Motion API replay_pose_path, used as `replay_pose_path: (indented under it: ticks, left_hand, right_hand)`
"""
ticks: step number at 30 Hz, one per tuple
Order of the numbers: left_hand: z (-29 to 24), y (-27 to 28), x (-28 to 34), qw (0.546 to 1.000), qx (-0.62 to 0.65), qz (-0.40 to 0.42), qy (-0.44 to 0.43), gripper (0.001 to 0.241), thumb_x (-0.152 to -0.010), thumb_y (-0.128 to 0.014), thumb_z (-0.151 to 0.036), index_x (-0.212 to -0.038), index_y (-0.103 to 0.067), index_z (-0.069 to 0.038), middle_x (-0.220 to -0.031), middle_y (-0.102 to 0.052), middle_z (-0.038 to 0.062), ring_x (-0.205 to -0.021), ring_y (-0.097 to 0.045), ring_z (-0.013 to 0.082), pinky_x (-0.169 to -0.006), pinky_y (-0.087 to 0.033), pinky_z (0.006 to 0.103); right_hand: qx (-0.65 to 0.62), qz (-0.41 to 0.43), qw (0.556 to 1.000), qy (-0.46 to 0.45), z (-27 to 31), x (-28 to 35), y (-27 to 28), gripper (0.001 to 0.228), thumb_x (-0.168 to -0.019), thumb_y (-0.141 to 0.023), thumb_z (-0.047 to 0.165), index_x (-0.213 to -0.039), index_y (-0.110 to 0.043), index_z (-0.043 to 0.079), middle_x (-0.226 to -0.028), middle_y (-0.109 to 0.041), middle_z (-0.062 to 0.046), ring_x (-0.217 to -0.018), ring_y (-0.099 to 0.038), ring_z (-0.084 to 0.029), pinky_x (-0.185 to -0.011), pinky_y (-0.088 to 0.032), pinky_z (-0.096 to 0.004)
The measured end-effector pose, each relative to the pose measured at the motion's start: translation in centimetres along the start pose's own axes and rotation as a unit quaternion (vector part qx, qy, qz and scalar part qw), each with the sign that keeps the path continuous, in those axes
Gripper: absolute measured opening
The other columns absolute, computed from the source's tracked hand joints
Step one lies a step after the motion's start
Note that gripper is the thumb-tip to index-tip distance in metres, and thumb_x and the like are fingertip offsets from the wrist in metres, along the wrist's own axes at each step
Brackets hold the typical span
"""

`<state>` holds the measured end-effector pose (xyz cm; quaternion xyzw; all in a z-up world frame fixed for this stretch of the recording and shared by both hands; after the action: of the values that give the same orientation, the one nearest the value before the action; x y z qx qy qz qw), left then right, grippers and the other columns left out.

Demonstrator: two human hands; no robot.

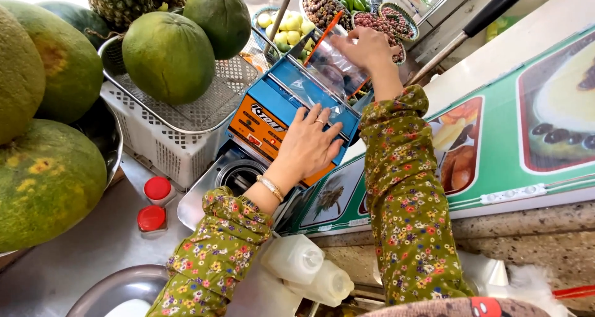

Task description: Preparing a beverage, sealing the cup with a machine, and accepting cash payment from a customer.

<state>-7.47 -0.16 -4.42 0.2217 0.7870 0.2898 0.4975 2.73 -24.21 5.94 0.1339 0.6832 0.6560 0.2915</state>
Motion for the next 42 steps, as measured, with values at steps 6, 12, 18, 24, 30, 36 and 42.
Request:
replay_pose_path:
  ticks: [6, 12, 18, 24, 30, 36, 42]
  left_hand:
    - [0.3, 0.1, -0.3, 1.0, -0.008, 0.002, 0.0, 0.042, -0.097, -0.053, -0.04, -0.124, -0.068, -0.012, -0.135, -0.06, 0.023, -0.131, -0.049, 0.0406, -0.107, -0.034, 0.0521]
    - [0.0, 0.5, 0.0, 1.0, -0.005, -0.001, -0.001, 0.041, -0.098, -0.053, -0.039, -0.124, -0.068, -0.011, -0.136, -0.059, 0.021, -0.131, -0.048, 0.0385, -0.107, -0.035, 0.052]
    - [0.1, -0.2, 0.1, 1.0, -0.001, 0.009, -0.005, 0.04, -0.099, -0.052, -0.038, -0.125, -0.068, -0.012, -0.139, -0.059, 0.019, -0.131, -0.049, 0.0374, -0.107, -0.035, 0.0515]
    - [0.3, -0.7, -0.1, 1.0, -0.005, -0.001, -0.009, 0.044, -0.099, -0.052, -0.04, -0.131, -0.066, -0.013, -0.138, -0.061, 0.014, -0.13, -0.05, 0.0368, -0.106, -0.035, 0.0516]
    - [0.2, 0.2, -0.1, 1.0, 0.014, -0.005, -0.002, 0.049, -0.097, -0.056, -0.04, -0.134, -0.061, -0.008, -0.138, -0.061, 0.017, -0.13, -0.051, 0.0368, -0.107, -0.035, 0.05]
    - [0.6, 0.5, -0.5, 0.997, 0.078, -0.018, -0.001, 0.064, -0.088, -0.068, -0.042, -0.129, -0.051, 0.004, -0.127, -0.062, 0.027, -0.128, -0.053, 0.0395, -0.106, -0.036, 0.0481]
    - [2.7, -1.0, -1.0, 0.99, 0.134, 0.037, 0.015, 0.059, -0.088, -0.063, -0.022, -0.131, -0.043, 0.013, -0.114, -0.066, 0.027, -0.121, -0.057, 0.0393, -0.104, -0.041, 0.0474]
  right_hand:
    - [0.037, -0.03, 0.999, 0.024, -0.5, -1.6, -2.0, 0.075, -0.077, -0.067, 0.079, -0.126, -0.069, 0.022, -0.128, -0.069, -0.009, -0.134, -0.048, -0.04, -0.111, -0.017, -0.078]
    - [0.008, -0.175, 0.976, 0.129, 0.4, -2.5, -2.3, 0.068, -0.078, -0.079, 0.064, -0.118, -0.071, 0.01, -0.113, -0.07, -0.018, -0.114, -0.058, -0.042, -0.092, -0.037, -0.066]
    - [-0.066, -0.071, 0.981, 0.167, 2.0, -1.6, -3.7, 0.047, -0.084, -0.082, 0.051, -0.104, -0.073, 0.009, -0.101, -0.074, -0.013, -0.097, -0.069, -0.032, -0.086, -0.049, -0.051]
    - [0.024, -0.198, 0.955, 0.22, 0.4, -3.7, -4.7, 0.034, -0.079, -0.084, 0.037, -0.096, -0.075, 0.009, -0.096, -0.074, -0.015, -0.094, -0.069, -0.037, -0.077, -0.051, -0.056]
    - [-0.019, 0.015, 0.99, 0.137, -0.6, -1.5, -0.3, 0.045, -0.084, -0.084, 0.046, -0.102, -0.075, 0.006, -0.101, -0.073, -0.016, -0.087, -0.072, -0.029, -0.077, -0.058, -0.042]
    - [-0.138, 0.434, 0.89, 0.015, 2.4, 7.3, 2.7, 0.063, -0.078, -0.079, 0.049, -0.124, -0.067, 0.008, -0.098, -0.075, -0.006, -0.074, -0.073, -0.016, -0.063, -0.061, -0.032]
    - [-0.226, 0.333, 0.916, 0.0, 0.2, 8.3, -1.1, 0.062, -0.075, -0.082, 0.013, -0.132, -0.059, 0.004, -0.089, -0.075, -0.008, -0.07, -0.074, -0.016, -0.059, -0.06, -0.031]
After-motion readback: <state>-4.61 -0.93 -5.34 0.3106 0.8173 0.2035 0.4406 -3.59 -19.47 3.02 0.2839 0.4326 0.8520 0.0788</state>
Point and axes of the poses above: each hand's wrist, its own x-axis away from the middle knuckle, its own y-axis out of the back of the hand, z = x × y, the point moved 2 cm from there along -x, towards the middle knuckle
